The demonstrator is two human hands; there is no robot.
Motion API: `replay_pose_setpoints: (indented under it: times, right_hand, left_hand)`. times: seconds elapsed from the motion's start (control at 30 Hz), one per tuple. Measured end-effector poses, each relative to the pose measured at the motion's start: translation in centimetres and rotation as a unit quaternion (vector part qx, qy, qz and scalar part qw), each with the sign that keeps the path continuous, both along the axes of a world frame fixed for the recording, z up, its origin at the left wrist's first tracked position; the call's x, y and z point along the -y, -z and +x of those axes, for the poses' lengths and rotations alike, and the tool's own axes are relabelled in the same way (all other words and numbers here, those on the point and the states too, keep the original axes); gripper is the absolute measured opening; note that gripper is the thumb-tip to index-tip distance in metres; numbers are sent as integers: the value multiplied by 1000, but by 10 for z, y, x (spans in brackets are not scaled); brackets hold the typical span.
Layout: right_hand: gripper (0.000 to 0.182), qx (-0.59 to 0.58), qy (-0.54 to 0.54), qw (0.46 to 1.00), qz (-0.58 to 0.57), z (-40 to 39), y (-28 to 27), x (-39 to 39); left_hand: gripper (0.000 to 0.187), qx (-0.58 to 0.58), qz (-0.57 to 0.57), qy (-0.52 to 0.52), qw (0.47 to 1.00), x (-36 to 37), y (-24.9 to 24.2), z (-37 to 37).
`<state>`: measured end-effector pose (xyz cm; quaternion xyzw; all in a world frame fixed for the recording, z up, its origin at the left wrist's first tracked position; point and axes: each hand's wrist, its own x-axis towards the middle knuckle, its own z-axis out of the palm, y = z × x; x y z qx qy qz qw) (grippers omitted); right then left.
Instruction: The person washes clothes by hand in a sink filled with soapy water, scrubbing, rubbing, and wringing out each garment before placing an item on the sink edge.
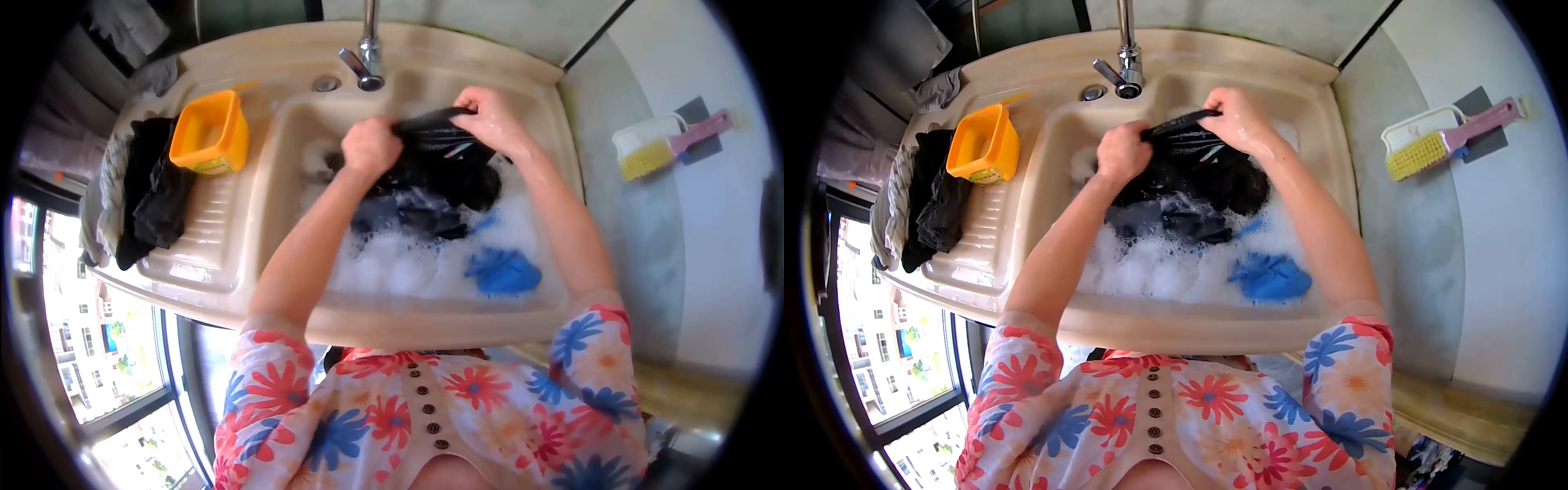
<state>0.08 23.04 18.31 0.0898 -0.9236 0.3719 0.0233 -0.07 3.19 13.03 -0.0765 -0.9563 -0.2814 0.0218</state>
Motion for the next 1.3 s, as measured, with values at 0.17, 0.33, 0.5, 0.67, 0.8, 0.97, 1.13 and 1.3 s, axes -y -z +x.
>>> replay_pose_setpoints:
  times: [0.17, 0.33, 0.5, 0.67, 0.8, 0.97, 1.13, 1.3]
  right_hand:
    - [14, -13, 59, 977, 203, 24, 50, -41]
    - [24, 232, 206, 943, 117, 46, 80, -79]
    - [28, 377, 243, 864, -230, 45, 55, -111]
    - [21, 168, 216, 823, -498, 25, 41, -83]
    - [22, 147, 203, 846, -470, 35, 40, -60]
    - [37, 56, -16, 976, 212, 55, 65, -78]
    - [29, 454, 117, 877, 111, 47, 22, -100]
    - [23, 281, 179, 898, -287, 27, 30, -102]
  left_hand:
    - [26, 52, -105, 31, 993, 15, -14, -3]
    - [23, 25, -37, 32, 999, 33, -59, -10]
    - [21, 25, -133, 51, 989, 30, -53, -5]
    - [26, 6, -184, 95, 978, 15, 0, 2]
    - [28, 154, 71, 72, 983, 44, 6, -17]
    - [25, -13, 122, -49, 991, 61, -24, -21]
    - [30, 124, 95, 171, 973, 67, -32, -8]
    - [26, 260, 169, 207, 928, 52, -29, 8]
